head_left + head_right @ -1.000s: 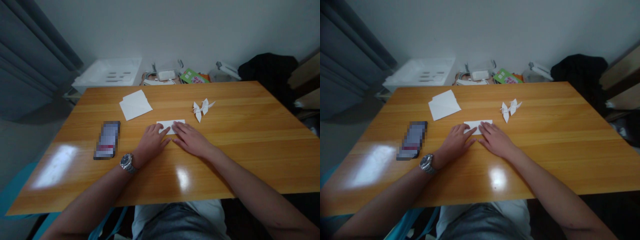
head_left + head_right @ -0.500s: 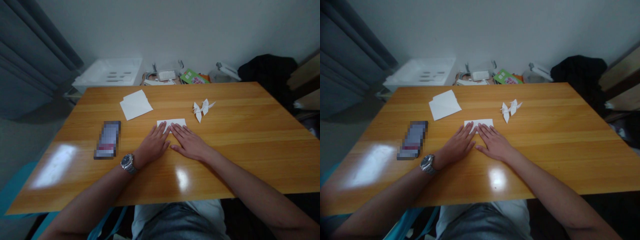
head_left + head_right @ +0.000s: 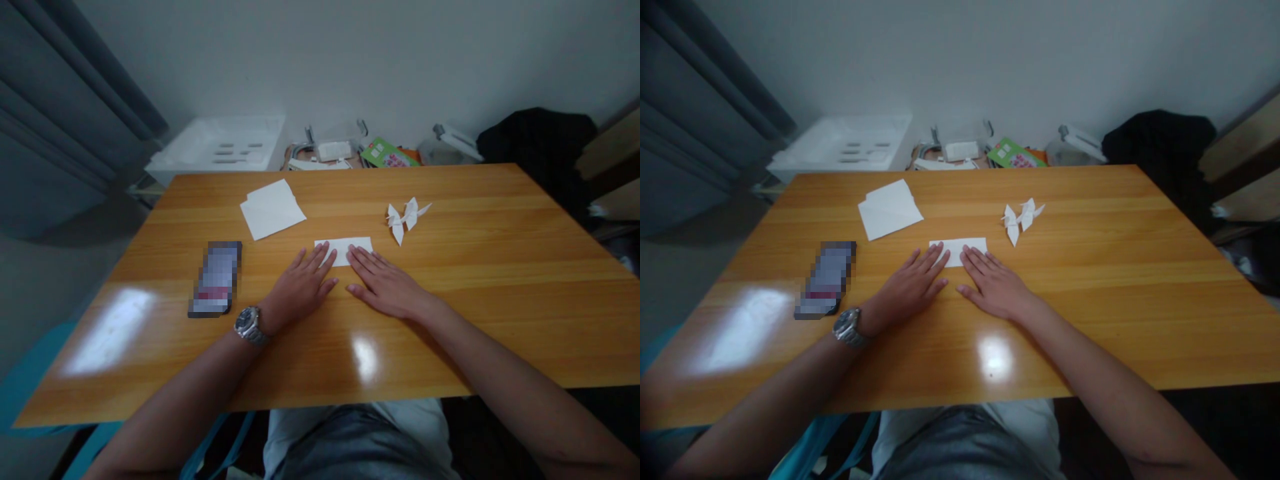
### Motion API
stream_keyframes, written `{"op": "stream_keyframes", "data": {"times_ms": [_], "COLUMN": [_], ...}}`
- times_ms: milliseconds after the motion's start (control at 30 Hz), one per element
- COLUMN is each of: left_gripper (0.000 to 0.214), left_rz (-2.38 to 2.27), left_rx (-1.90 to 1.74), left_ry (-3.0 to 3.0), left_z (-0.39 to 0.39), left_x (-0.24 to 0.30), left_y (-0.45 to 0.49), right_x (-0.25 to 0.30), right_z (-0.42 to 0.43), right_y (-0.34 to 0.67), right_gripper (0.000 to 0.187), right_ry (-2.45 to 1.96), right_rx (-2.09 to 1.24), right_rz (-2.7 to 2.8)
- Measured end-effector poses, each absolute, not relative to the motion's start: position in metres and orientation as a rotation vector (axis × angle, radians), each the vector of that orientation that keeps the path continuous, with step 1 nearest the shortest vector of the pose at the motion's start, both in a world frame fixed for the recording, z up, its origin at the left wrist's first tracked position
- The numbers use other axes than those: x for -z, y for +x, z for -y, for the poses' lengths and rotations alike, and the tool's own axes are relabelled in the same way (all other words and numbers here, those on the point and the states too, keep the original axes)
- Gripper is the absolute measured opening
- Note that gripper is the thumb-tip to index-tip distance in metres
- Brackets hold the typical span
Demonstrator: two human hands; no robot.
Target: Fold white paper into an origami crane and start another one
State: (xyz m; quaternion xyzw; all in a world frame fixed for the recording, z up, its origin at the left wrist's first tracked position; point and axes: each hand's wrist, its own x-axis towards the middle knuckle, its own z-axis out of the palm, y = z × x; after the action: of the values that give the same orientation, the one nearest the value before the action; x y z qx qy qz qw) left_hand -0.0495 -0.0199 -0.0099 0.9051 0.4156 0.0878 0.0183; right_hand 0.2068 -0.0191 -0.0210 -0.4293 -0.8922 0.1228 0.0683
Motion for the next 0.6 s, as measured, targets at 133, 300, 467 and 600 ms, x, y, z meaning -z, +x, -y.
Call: {"op": "stream_keyframes", "data": {"times_ms": [133,300,467,600], "left_gripper": [0.062,0.065,0.055,0.055], "left_rz": [-1.447,-1.488,-1.217,-1.244], "left_rx": [-0.269,-0.402,-0.258,-0.254], "left_ry": [2.775,2.762,2.827,2.806], "left_z": [0.0162,0.0098,0.0117,0.0151], "left_x": [0.0115,0.0092,0.0064,0.0085], "left_y": [-0.0577,-0.0528,-0.0510,-0.0521], "right_x": [0.0193,0.0186,0.0184,0.0151], "right_z": [0.0198,0.0211,0.0207,0.0177], "right_y": [0.2051,0.2039,0.2045,0.2077], "right_gripper": [0.077,0.077,0.076,0.070], "right_ry": [-1.283,-1.289,-1.285,-1.232], "right_rx": [-0.368,-0.347,-0.327,-0.350], "right_rz": [2.672,2.665,2.670,2.701]}}
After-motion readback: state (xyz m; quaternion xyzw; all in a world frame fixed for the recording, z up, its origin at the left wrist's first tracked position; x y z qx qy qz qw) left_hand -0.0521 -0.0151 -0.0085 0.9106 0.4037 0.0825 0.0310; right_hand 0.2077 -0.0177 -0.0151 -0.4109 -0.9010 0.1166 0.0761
